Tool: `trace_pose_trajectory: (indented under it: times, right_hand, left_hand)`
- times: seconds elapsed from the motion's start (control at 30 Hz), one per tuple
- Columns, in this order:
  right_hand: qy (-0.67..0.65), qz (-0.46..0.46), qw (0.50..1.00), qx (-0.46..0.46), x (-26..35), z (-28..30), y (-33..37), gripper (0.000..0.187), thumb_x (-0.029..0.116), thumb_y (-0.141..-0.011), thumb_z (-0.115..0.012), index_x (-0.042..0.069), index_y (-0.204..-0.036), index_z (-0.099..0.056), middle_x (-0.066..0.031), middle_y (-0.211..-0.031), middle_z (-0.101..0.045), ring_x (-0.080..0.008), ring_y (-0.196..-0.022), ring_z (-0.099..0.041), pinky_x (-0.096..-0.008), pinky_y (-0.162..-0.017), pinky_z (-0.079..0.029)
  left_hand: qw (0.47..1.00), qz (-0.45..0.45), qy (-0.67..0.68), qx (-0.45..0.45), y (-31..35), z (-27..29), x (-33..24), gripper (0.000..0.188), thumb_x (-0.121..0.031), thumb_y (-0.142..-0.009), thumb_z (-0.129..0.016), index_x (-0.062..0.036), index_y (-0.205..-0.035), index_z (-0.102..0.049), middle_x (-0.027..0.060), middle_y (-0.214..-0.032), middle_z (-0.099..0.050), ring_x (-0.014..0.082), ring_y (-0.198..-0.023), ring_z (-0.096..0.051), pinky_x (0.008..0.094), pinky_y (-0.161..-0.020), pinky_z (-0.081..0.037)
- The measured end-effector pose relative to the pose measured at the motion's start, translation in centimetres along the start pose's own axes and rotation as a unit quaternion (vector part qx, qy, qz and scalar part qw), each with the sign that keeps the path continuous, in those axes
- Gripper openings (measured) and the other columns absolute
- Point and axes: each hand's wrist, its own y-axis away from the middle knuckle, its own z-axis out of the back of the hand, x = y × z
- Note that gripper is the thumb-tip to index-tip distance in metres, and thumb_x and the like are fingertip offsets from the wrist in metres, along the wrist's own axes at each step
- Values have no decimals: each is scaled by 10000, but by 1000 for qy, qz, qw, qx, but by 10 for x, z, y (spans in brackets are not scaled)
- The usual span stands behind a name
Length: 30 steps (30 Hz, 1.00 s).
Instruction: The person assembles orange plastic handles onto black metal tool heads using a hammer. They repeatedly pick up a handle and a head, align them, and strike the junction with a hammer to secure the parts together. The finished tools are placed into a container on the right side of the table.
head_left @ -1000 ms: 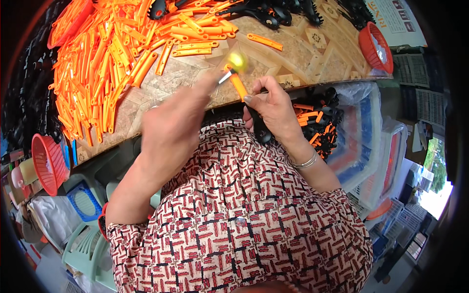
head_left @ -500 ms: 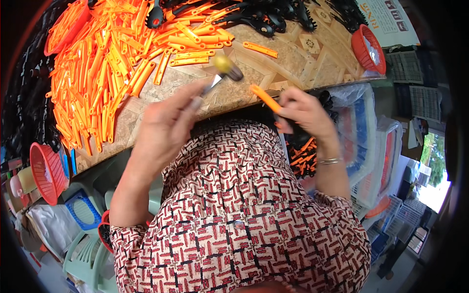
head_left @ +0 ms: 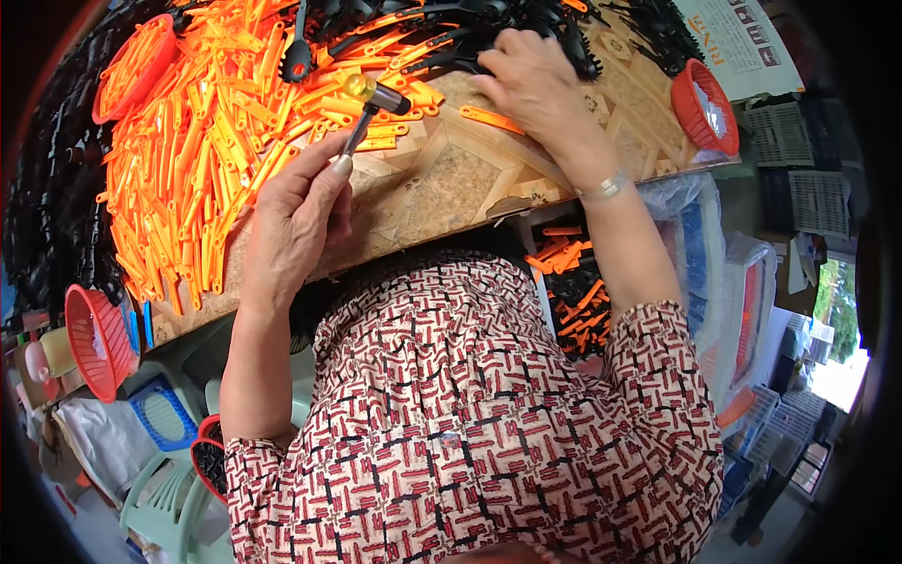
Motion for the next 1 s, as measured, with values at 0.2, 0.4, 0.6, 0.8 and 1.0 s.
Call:
trace_pose_trajectory:
  times: [0.2, 0.4, 0.6, 0.8, 1.0]
  right_hand:
    - [58, 90, 994, -2, -8, -11, -22, 170, 209, -897, -715, 75, -859, -617, -47, -879, -626, -200, -853, -638, -340, -730, -486]
    - [-361, -171, 856, 329, -75, 41, -38, 378, 339, -924, -700, 103, -1205, -611, -136, -1281, -600, -293, -1242, -475, -475, -960, -423]
    - [-550, -387, 727, 138, -45, 75, 37, 144, 138, -918, -693, 35, -905, -592, -83, -896, -686, -158, -748, -681, -277, -672, -551]
    - [-490, -445, 745, 79, -9, 89, 127, 246, 54, -943, -640, 23, -1182, -594, -33, -833, -661, -74, -669, -597, -217, -661, -495]
    - [-421, -412, 808, 28, 68, 76, 153, 376, 94, -1000, -617, 53, -1374, -614, -43, -875, -675, -94, -747, -605, -252, -686, -512]
  left_hand:
    - [999, 21, -49, -6, 2, 1, 5, 365, -199, -1066, -562, -43, -1394, -600, -40, -735, -547, 44, -563, -502, 199, -505, -399]
    - [997, 11, -82, 11, -14, -11, -9, 385, -250, -1027, -645, -52, -1356, -615, -48, -722, -535, 35, -560, -485, 195, -501, -362]
    - [937, -157, -308, 61, -52, -53, -18, 277, -192, -927, -697, -49, -1162, -716, 70, -800, -644, 166, -717, -586, 329, -695, -482]
    - [857, -306, -414, 41, -100, -91, 5, 237, -223, -872, -726, -80, -1061, -713, 100, -1031, -645, 355, -958, -657, 471, -789, -518]
    - [860, -331, -385, 52, -102, -67, 22, 233, -211, -894, -725, -85, -1089, -709, 116, -944, -657, 321, -825, -663, 438, -734, -510]
